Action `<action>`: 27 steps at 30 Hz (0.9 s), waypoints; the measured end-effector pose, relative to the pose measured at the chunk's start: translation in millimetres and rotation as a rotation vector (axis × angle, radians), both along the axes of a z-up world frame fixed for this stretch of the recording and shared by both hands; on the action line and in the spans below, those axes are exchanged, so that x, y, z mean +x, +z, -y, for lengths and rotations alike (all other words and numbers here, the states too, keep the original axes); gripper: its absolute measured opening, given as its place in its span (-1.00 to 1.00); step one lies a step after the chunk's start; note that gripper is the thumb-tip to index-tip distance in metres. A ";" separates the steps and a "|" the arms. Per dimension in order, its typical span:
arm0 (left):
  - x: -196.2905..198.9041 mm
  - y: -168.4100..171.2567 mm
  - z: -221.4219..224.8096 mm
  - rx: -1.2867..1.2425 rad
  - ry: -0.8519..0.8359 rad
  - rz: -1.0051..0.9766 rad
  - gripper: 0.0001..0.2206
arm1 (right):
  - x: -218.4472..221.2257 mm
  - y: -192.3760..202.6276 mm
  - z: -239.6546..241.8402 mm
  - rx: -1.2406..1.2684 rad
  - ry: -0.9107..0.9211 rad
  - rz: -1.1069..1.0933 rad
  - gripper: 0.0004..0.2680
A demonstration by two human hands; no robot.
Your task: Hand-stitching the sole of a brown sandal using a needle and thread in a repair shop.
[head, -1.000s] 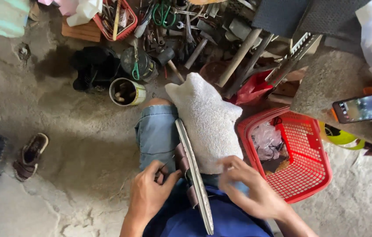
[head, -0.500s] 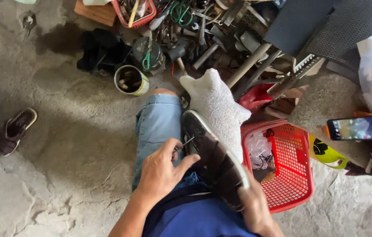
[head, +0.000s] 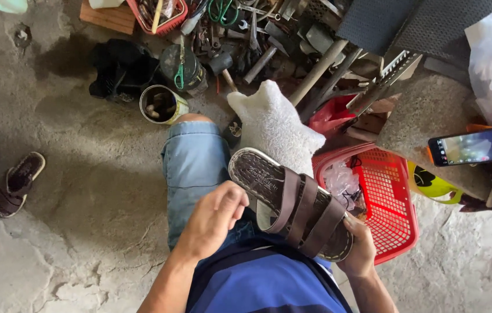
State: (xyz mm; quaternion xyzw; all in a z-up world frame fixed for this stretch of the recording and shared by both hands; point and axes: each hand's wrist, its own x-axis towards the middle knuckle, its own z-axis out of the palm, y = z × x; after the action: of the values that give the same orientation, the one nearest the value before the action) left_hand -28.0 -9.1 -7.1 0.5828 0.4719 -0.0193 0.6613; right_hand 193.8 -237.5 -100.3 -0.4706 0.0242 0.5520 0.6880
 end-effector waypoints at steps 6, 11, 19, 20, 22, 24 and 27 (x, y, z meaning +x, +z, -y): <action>5.4 3.1 4.1 0.308 0.101 0.234 -0.82 | 5.3 -1.2 -2.8 0.054 0.024 -0.083 -0.57; 23.1 -0.9 5.4 0.718 -0.104 0.206 -0.77 | 7.4 -10.0 2.7 0.007 0.025 -0.117 -0.60; 42.0 6.9 0.9 0.685 -0.451 0.261 -0.93 | 7.7 -2.5 0.3 0.010 0.013 -0.060 -0.58; 38.5 6.4 1.9 0.696 -0.497 0.187 -0.97 | 9.4 -2.7 0.1 0.012 0.013 -0.072 -0.54; 38.9 6.3 4.1 0.859 -0.467 0.112 -0.88 | 8.6 9.3 -6.9 0.004 0.021 -0.058 -0.54; 38.7 3.6 5.7 1.024 -0.429 0.036 -0.77 | 7.2 16.5 -11.1 -0.002 0.036 -0.042 -0.55; 41.1 -6.0 7.6 1.313 -0.347 -0.071 -0.78 | 7.8 18.8 -12.8 0.001 0.080 0.025 -0.55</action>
State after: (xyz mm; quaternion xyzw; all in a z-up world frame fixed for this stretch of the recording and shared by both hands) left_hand 13.1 -16.7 -13.0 0.9296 0.3071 0.1461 0.1418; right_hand 201.6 -224.6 -81.5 -0.4777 -0.0035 0.5729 0.6660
